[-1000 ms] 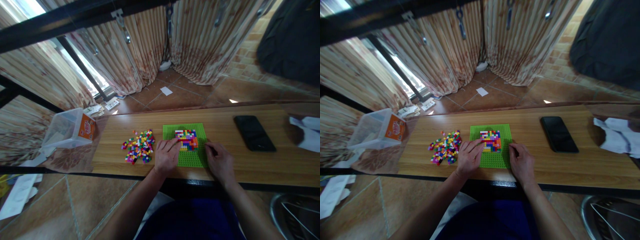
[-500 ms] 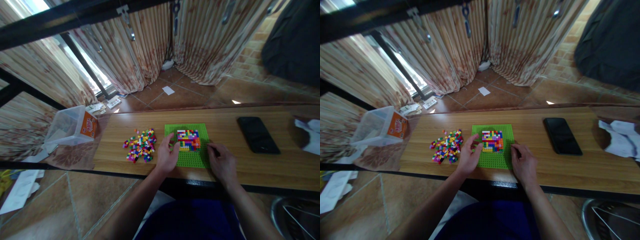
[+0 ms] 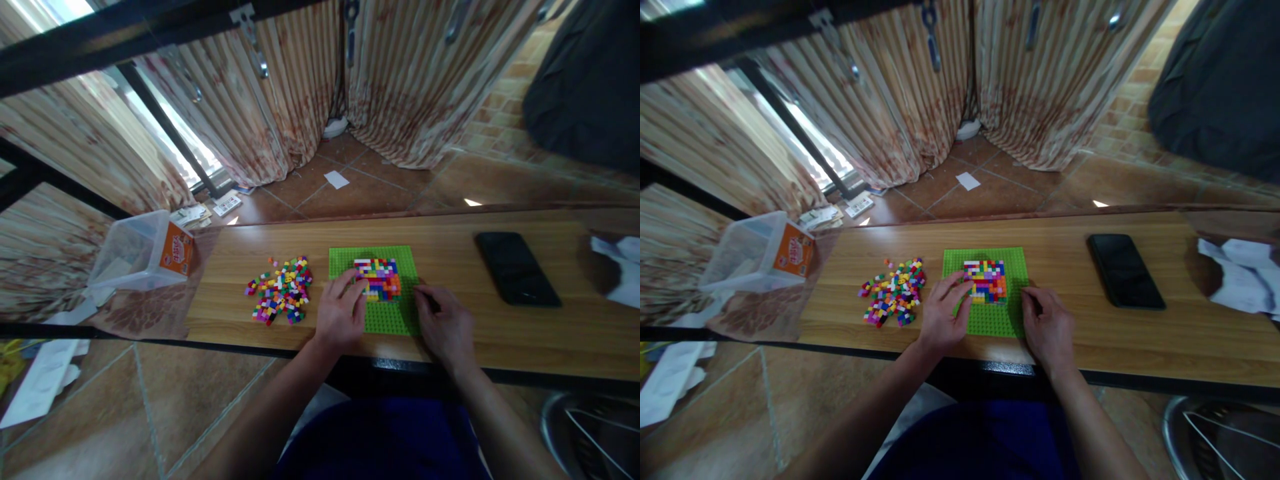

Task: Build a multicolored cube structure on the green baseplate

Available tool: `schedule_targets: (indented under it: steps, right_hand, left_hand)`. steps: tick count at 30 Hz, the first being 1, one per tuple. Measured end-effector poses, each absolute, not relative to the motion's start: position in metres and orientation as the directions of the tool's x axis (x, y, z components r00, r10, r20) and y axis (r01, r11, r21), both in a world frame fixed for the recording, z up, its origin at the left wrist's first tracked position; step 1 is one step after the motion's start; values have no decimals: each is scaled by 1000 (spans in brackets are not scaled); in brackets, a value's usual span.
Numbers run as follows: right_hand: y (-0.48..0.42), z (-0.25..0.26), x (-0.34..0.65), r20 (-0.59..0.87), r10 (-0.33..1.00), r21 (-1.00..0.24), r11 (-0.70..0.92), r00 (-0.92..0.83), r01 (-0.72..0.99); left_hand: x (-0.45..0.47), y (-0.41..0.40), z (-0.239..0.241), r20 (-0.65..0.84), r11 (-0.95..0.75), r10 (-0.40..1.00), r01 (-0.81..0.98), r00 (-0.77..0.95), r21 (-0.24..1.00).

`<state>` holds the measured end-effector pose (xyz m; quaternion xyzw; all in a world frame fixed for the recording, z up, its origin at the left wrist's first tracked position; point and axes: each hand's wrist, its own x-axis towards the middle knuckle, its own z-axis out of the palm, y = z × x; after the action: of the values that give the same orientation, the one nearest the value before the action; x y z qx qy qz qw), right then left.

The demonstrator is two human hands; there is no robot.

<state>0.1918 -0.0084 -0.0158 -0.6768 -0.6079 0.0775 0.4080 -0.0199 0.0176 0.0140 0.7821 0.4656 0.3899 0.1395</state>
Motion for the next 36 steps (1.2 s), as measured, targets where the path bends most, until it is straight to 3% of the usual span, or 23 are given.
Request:
schedule_targets:
  steps: [6, 13, 17, 26, 36]
  right_hand:
    - [-8, -15, 192, 384, 889, -650, 69, 249, 757]
    - [-8, -16, 192, 388, 887, -654, 76, 248, 753]
    - [-8, -16, 191, 386, 889, -656, 76, 247, 751]
    - [-8, -16, 192, 397, 884, -648, 79, 247, 758]
    - [-8, -18, 192, 387, 886, -656, 70, 255, 751]
  left_hand:
    - [-19, 15, 9, 548, -581, 784, 655, 291, 483]
    - [-15, 19, 18, 475, -492, 859, 561, 190, 666]
    - [-15, 21, 22, 437, -459, 882, 541, 179, 705]
    - [-17, 23, 18, 489, -526, 839, 594, 241, 609]
    - [-14, 23, 20, 502, -531, 830, 617, 241, 581]
